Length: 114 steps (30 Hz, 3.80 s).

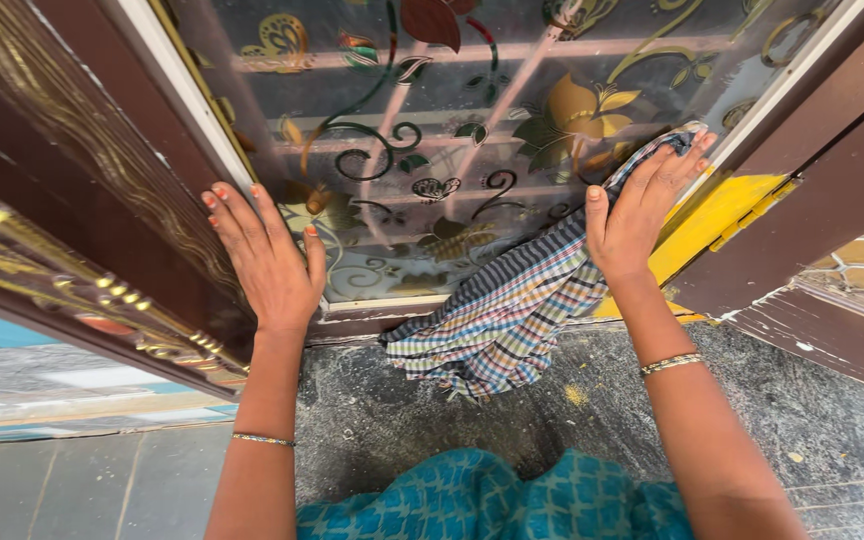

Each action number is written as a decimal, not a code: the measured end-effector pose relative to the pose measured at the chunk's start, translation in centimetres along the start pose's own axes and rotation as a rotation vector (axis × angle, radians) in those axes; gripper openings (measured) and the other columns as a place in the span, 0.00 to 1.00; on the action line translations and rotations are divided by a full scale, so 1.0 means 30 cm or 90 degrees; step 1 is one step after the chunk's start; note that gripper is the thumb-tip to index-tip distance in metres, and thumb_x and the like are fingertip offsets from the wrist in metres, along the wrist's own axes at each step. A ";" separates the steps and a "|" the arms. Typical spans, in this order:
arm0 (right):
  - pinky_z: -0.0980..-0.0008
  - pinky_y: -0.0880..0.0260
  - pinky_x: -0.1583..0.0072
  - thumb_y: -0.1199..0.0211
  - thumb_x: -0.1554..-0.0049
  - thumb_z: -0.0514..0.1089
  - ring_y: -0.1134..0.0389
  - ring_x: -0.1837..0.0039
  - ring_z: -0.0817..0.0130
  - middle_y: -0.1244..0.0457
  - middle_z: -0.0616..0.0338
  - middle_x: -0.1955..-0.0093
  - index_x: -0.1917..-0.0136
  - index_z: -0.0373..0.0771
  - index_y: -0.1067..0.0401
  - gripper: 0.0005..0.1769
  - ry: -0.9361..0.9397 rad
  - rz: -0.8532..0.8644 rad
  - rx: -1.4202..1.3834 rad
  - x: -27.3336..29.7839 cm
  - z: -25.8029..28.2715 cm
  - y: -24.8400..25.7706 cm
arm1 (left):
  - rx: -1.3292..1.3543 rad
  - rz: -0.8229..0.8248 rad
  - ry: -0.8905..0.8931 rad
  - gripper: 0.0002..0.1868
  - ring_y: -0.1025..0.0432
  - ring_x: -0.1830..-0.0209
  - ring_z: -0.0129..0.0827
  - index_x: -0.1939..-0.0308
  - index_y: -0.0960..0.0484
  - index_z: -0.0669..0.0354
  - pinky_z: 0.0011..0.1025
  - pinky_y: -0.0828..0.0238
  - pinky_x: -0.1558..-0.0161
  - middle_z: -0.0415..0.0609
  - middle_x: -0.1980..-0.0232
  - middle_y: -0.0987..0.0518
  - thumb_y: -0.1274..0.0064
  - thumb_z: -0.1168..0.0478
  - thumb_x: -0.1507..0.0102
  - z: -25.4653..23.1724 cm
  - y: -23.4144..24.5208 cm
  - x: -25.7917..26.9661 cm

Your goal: The person wipes the glass panel and metal frame of a door using a checkered cloth. They clean the glass surface, the brown frame, and the metal mesh screen, moving systematically across different sections.

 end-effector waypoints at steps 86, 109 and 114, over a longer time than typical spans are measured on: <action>0.33 0.81 0.17 0.55 0.26 0.56 0.76 0.13 0.34 0.69 0.36 0.13 0.16 0.25 0.59 0.39 -0.098 -0.107 0.170 -0.261 -0.015 0.151 | 0.072 -0.081 -0.063 0.42 0.80 0.15 0.64 0.14 0.60 0.48 0.75 0.93 0.31 0.57 0.13 0.67 0.75 0.30 0.24 -0.422 0.015 -0.168; 0.33 0.83 0.19 0.61 0.28 0.64 0.79 0.14 0.34 0.68 0.34 0.13 0.17 0.23 0.56 0.45 -0.113 -0.017 0.135 -0.428 0.102 0.328 | 0.143 0.026 -0.130 0.40 0.72 0.17 0.66 0.19 0.43 0.52 0.79 0.92 0.33 0.56 0.15 0.54 0.69 0.34 0.27 -0.622 0.072 -0.209; 0.33 0.80 0.18 0.57 0.25 0.64 0.77 0.14 0.32 0.67 0.30 0.14 0.17 0.19 0.56 0.46 -0.050 -0.058 0.172 -0.601 0.140 0.410 | 0.160 0.015 -0.095 0.39 0.74 0.17 0.66 0.19 0.41 0.55 0.78 0.92 0.33 0.57 0.15 0.55 0.70 0.34 0.26 -0.595 0.068 -0.215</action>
Point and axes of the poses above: each hand's wrist, its own x-axis away from the middle knuckle, its own y-axis out of the back of the hand, z = x × y, the point moved 8 cm from there along -x, towards the middle knuckle
